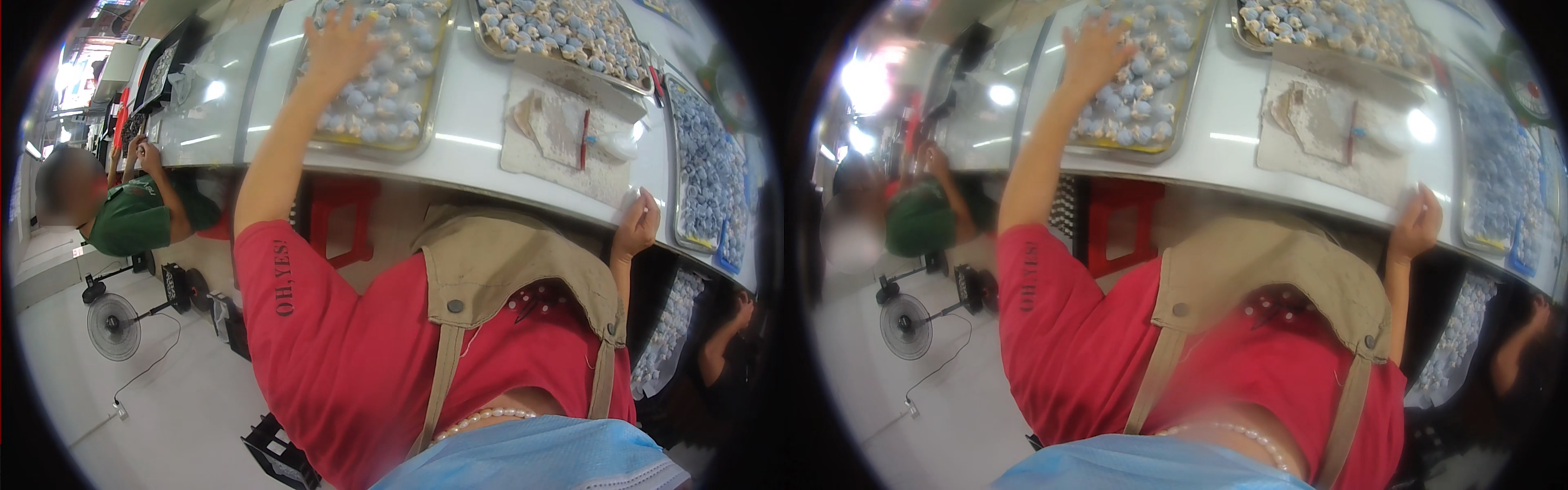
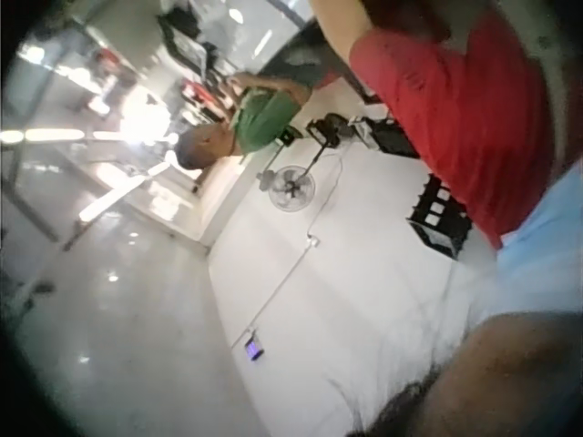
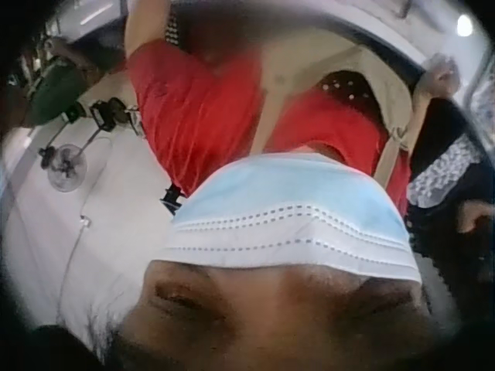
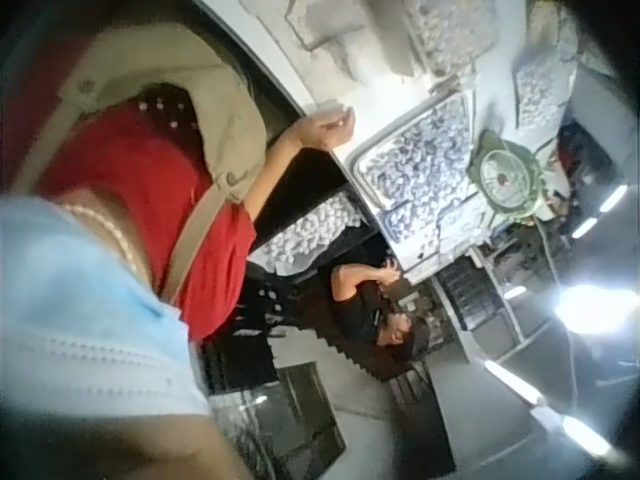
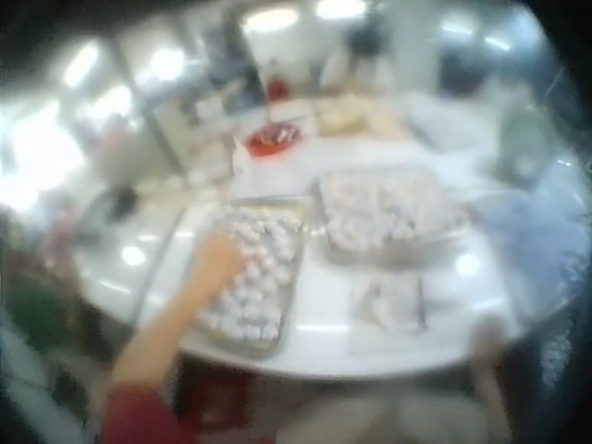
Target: Apply glue to small figurine parts and assemble them at a factory workstation.
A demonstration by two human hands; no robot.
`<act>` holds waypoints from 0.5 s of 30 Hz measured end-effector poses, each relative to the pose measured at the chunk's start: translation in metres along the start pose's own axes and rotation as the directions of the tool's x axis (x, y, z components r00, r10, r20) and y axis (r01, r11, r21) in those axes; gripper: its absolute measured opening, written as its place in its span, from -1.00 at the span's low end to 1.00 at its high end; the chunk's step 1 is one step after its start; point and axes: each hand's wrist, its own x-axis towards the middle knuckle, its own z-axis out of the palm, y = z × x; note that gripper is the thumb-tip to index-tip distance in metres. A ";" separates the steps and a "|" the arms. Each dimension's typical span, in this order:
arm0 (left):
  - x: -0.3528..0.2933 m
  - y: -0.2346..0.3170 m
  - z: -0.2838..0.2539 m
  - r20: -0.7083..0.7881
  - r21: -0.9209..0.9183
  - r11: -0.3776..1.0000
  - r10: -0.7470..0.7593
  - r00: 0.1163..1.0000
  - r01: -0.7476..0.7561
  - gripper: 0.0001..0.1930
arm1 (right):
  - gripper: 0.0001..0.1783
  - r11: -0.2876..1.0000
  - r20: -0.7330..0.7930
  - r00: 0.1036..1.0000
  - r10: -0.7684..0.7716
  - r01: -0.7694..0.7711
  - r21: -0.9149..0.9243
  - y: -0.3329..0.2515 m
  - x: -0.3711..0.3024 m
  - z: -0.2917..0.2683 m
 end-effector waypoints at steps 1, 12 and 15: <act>-0.003 -0.004 -0.008 -0.046 -0.186 0.981 -0.071 0.996 0.061 -0.51 | -0.83 0.999 -0.024 0.999 -0.032 0.032 0.001 0.001 0.000 -0.002; -0.033 0.094 -0.250 -0.437 -0.828 0.194 0.362 0.823 -0.525 -0.65 | -0.82 0.996 0.010 0.997 -0.070 0.070 0.048 0.006 0.003 -0.010; -0.027 0.107 -0.248 -0.745 -0.660 0.126 0.015 0.667 -0.741 -0.69 | -0.83 0.998 -0.015 0.999 -0.032 0.033 0.061 0.016 0.005 -0.007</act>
